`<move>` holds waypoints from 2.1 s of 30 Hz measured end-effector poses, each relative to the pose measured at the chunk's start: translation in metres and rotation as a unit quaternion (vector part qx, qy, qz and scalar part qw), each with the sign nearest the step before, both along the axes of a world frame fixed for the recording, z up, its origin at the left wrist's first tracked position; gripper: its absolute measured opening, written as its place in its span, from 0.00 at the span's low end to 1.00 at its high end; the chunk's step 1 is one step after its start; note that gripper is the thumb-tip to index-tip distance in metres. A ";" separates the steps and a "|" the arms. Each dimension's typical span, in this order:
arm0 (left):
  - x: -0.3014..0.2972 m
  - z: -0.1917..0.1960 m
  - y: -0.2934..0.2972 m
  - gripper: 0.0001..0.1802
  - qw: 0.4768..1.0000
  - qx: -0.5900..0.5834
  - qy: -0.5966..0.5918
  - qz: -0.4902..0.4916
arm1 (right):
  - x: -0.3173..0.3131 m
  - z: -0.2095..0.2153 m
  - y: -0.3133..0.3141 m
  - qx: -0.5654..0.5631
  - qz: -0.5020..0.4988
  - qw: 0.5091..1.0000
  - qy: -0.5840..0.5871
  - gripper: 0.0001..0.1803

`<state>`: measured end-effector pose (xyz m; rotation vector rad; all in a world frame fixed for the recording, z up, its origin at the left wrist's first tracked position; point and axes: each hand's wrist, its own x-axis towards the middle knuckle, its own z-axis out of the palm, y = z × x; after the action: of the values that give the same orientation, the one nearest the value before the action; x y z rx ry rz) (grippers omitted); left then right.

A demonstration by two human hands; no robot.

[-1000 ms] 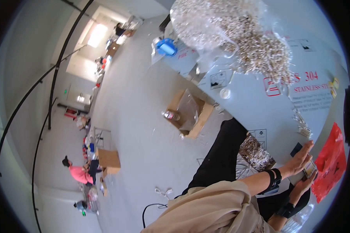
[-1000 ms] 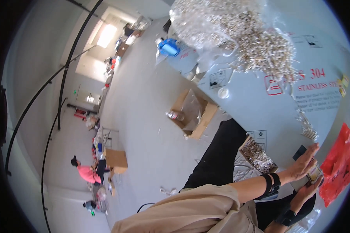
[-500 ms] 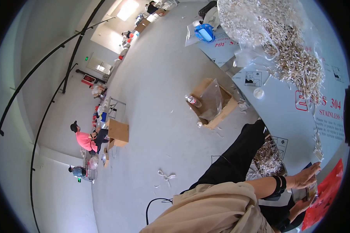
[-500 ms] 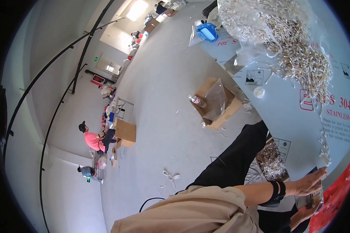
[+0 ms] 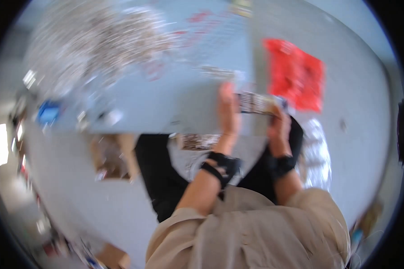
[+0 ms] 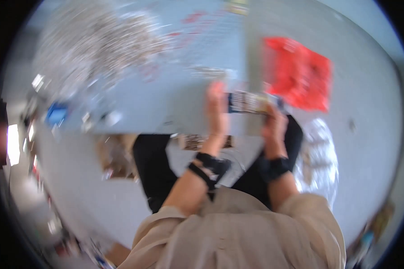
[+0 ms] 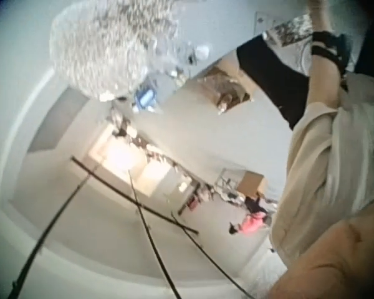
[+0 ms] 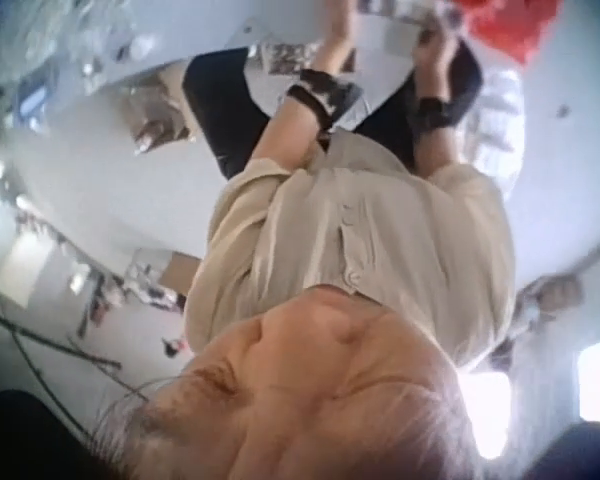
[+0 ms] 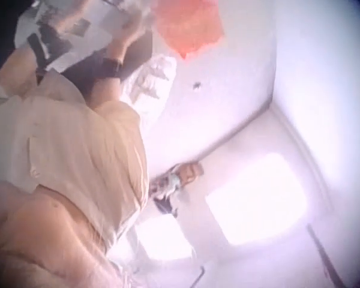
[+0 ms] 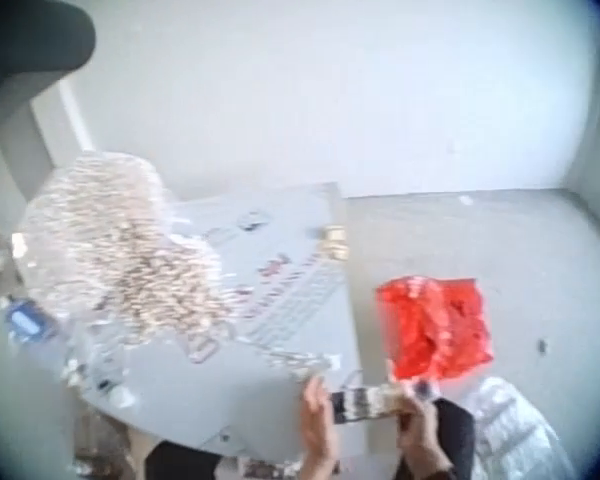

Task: Packaging bundles of cotton swabs into clear plastic bags.

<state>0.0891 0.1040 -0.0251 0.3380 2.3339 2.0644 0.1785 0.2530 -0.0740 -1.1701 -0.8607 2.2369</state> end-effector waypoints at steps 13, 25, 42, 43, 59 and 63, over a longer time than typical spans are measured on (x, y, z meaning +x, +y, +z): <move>0.005 0.006 0.046 0.41 0.989 0.128 -0.018 -0.078 | -0.003 0.047 -0.007 0.007 -0.024 0.999 0.043 0.09; 0.000 0.006 0.049 0.36 0.982 0.163 -0.054 -0.084 | -0.006 0.046 -0.008 -0.045 -0.013 0.998 0.037 0.11; 0.009 0.010 0.065 0.36 0.973 0.202 -0.090 -0.065 | -0.009 0.051 -0.007 0.020 -0.021 0.999 0.017 0.12; 0.009 0.009 0.067 0.36 0.972 0.205 -0.090 -0.066 | -0.009 0.050 -0.007 0.019 -0.023 0.999 0.017 0.12; 0.013 0.009 0.079 0.36 0.963 0.236 -0.099 -0.084 | -0.001 0.044 0.026 -0.172 -0.060 0.971 0.153 0.25; 0.016 0.011 0.083 0.37 0.957 0.247 -0.105 -0.108 | -0.009 0.043 0.040 -0.081 0.057 0.990 0.104 0.19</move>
<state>0.1047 0.1874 -0.0144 0.3374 1.5660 2.4031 0.1697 0.2926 -0.0305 -0.9557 -0.6874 2.5084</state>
